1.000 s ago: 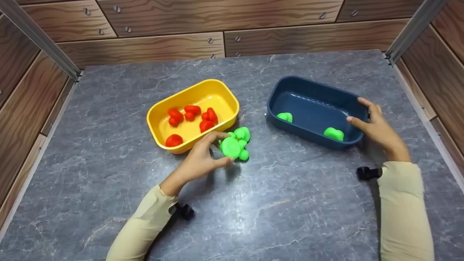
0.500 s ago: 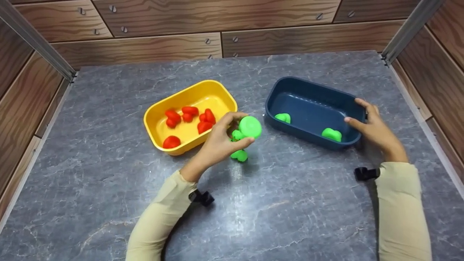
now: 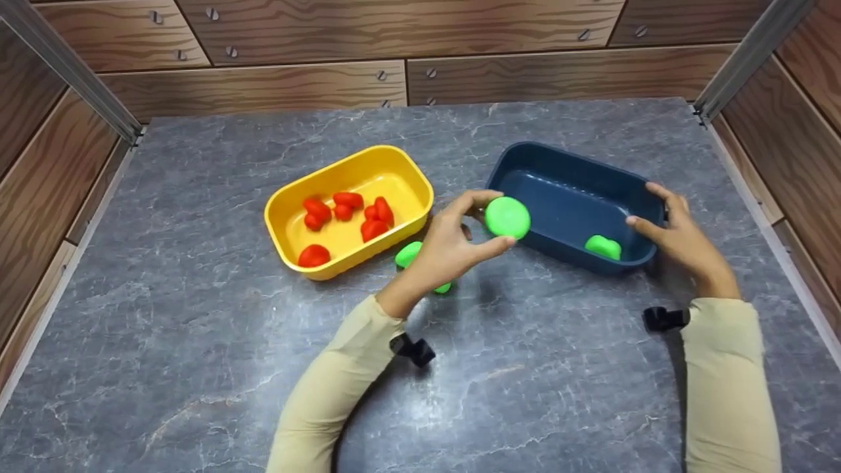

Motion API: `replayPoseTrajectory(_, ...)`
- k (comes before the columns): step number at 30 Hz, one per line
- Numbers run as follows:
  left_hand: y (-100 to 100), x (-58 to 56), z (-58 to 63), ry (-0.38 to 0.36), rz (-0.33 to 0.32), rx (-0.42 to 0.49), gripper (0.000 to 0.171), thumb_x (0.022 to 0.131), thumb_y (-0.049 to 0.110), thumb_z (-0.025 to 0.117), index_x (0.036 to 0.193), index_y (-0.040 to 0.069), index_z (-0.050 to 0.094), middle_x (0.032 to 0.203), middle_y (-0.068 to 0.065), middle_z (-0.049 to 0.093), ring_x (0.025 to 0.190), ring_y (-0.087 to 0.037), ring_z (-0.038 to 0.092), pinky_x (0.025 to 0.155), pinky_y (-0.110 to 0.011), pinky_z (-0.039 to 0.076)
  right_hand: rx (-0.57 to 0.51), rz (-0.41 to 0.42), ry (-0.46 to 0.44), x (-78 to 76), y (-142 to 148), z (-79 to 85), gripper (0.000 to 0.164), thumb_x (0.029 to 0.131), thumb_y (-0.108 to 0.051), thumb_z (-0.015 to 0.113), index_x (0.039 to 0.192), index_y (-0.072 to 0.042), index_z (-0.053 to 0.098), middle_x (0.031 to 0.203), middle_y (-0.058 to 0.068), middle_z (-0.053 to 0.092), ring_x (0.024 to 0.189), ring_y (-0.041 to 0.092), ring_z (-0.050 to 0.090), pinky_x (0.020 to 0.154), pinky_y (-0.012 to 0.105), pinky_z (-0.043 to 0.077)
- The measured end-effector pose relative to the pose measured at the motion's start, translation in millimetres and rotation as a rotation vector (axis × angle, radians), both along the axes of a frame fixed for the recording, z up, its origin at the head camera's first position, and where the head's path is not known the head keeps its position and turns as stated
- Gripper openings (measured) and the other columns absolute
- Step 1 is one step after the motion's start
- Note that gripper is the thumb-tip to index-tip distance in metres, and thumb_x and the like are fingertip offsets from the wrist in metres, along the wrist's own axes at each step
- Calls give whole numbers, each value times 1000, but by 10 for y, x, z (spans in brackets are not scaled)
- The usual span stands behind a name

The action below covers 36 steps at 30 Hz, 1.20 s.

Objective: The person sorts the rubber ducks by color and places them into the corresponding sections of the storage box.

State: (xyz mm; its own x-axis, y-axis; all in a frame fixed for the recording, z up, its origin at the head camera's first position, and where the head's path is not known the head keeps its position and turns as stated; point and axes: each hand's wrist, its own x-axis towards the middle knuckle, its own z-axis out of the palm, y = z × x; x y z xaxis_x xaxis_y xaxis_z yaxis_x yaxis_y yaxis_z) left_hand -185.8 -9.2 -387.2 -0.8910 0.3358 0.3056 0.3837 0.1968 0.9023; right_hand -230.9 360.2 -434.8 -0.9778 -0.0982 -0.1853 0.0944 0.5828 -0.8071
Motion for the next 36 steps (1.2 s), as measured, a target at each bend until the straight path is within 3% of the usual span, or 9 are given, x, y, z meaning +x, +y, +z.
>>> replayPoseTrajectory(8, 307, -17, 100, -32, -53, 28, 56, 81, 24, 79, 130, 13, 54, 115, -2, 62, 99, -7, 54, 73, -19, 42, -14, -14, -18, 15, 13, -23, 82, 97, -42, 53, 156, -15, 3, 153, 20, 3, 138, 48, 15, 85, 6, 32)
replayPoseTrajectory(14, 509, -42, 114, -12, -71, 43, 53, 81, 24, 78, 128, 15, 54, 116, -1, 62, 100, -2, 53, 77, -23, 47, -4, -19, -18, 27, 23, -20, 82, 97, -42, 53, 156, -16, 2, 153, 20, 3, 139, 47, 14, 106, 38, 31)
replayPoseTrajectory(17, 580, -68, 99, 1, -70, 34, 54, 82, 26, 78, 128, 15, 54, 117, 0, 61, 101, -1, 52, 76, -21, 47, -1, -17, -16, 26, 12, -19, 82, 97, -42, 53, 156, -16, 3, 152, 20, 5, 139, 47, 14, 108, 44, 29)
replayPoseTrajectory(22, 671, -144, 28, 5, -23, 33, 54, 81, 26, 78, 128, 14, 55, 118, -1, 61, 105, -2, 52, 86, -17, 42, -13, -8, -12, 8, -22, -21, 82, 97, -42, 53, 156, -17, 2, 154, 21, 2, 139, 48, 12, 109, 55, 23)
replayPoseTrajectory(28, 771, -231, -110, -35, 28, 46, 55, 80, 25, 79, 128, 12, 55, 118, -2, 62, 104, -3, 54, 90, -16, 42, -13, 0, -8, 4, -33, -30, 81, 97, -41, 53, 156, -17, 4, 152, 20, 5, 138, 45, 15, 109, 44, 27)
replayPoseTrajectory(32, 835, -258, -133, -38, 40, 41, 55, 81, 25, 78, 129, 12, 55, 118, -3, 63, 106, -4, 55, 91, -16, 43, -5, -14, -1, 24, -12, -14, 81, 97, -42, 53, 156, -16, 5, 150, 19, 8, 136, 45, 18, 98, 19, 32)
replayPoseTrajectory(35, 861, -258, -126, -22, 60, 10, 55, 81, 25, 78, 129, 12, 55, 119, -2, 64, 107, -4, 56, 91, -16, 43, -6, -16, 2, 31, -7, 4, 81, 96, -42, 54, 156, -17, 6, 150, 19, 8, 136, 45, 18, 97, 18, 32)
replayPoseTrajectory(36, 866, -256, -122, -16, 68, -3, 55, 81, 25, 77, 130, 12, 55, 119, -2, 64, 107, -5, 57, 92, -16, 43, -7, -16, 3, 32, -9, 9, 81, 96, -41, 54, 156, -17, 6, 150, 19, 8, 136, 45, 18, 100, 23, 32)
